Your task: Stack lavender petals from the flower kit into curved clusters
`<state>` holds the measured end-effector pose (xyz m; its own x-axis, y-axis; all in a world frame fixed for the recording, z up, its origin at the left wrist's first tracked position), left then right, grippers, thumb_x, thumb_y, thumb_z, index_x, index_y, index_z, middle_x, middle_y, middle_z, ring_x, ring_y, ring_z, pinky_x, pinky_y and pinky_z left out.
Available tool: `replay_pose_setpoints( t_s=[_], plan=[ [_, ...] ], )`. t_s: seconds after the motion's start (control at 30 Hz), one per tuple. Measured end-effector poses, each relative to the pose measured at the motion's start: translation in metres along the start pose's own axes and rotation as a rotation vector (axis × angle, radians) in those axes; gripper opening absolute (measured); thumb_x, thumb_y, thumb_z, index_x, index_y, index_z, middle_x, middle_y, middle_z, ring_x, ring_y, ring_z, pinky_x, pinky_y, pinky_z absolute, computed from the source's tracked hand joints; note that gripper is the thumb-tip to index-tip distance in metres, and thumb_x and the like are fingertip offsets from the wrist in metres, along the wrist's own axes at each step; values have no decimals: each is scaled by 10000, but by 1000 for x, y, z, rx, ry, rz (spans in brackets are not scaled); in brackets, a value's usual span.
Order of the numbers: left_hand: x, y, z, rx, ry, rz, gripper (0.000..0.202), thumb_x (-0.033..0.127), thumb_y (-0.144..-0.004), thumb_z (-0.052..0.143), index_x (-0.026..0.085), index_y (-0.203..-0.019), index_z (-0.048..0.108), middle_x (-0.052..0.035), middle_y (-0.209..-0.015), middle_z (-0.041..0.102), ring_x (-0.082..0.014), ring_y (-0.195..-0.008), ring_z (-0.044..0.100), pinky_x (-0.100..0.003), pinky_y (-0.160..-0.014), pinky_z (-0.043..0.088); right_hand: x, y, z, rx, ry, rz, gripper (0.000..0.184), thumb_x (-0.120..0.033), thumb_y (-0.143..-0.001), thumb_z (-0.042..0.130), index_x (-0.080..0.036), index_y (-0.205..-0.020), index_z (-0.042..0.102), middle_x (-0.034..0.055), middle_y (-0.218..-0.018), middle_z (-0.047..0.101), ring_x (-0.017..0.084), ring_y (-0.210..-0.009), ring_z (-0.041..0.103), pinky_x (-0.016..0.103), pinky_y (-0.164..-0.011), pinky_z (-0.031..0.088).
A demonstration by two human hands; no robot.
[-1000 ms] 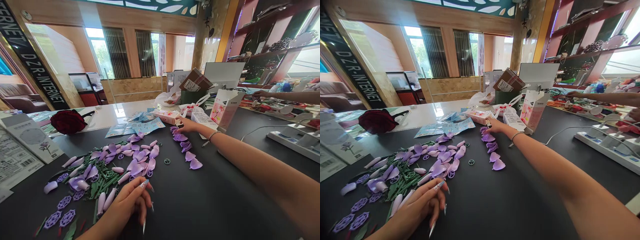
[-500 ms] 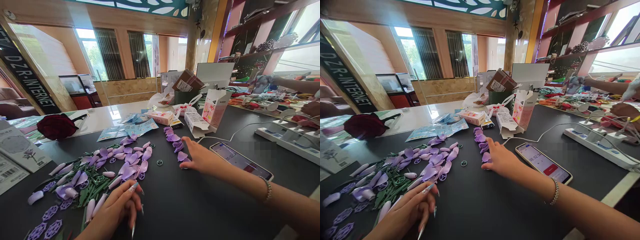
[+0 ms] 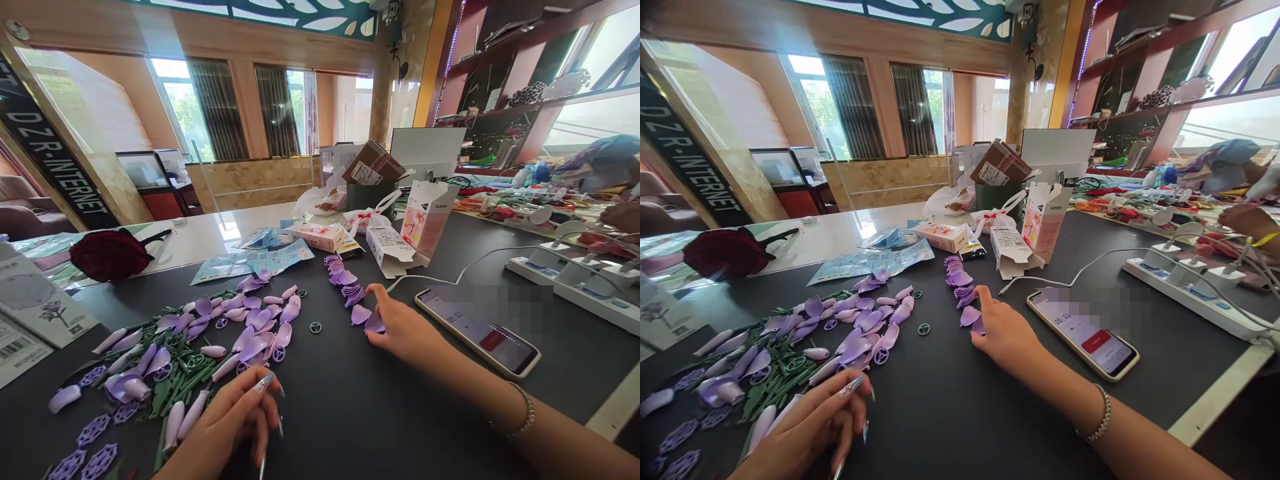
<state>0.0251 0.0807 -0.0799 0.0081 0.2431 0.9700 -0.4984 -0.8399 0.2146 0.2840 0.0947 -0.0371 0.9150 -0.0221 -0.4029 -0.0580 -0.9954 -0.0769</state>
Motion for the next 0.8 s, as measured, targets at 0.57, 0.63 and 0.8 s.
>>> replay_pose_setpoints(
  t_s=[0.57, 0.63, 0.8],
  plan=[
    [2, 1, 5, -24, -36, -21, 518, 657, -694, 678, 170, -851, 601, 11, -619, 628, -74, -384, 492, -194, -388, 384, -22, -5, 6, 114, -6, -273, 210, -181, -777, 584, -167, -987, 586, 105, -1006, 649, 241, -923, 621, 395, -834, 486],
    [1, 1, 3, -7, -44, -31, 543, 684, -678, 673, 173, -851, 608, 3, -626, 637, -81, -387, 491, -203, -382, 392, -24, -4, 6, 104, 13, -272, 219, -188, -781, 591, -157, -996, 609, 112, -1017, 651, 247, -940, 619, 397, -846, 484],
    [-15, -1, -15, 85, -50, -61, 634, 706, -647, 688, 179, -991, 606, -9, -643, 660, -108, -393, 509, -228, -378, 419, -27, 0, 5, 70, 47, -253, 357, -239, -796, 615, -123, -1133, 629, 137, -1079, 655, 282, -1002, 614, 435, -888, 476]
  ],
)
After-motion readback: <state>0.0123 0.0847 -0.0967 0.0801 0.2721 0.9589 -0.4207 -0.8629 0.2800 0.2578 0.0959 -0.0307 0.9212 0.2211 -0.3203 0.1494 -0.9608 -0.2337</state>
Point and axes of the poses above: each hand's wrist, its own y-axis away from the middle knuckle, its own z-axis out of the palm, x = y × z, the point moved 8 cm from there along -y, towards the middle knuckle
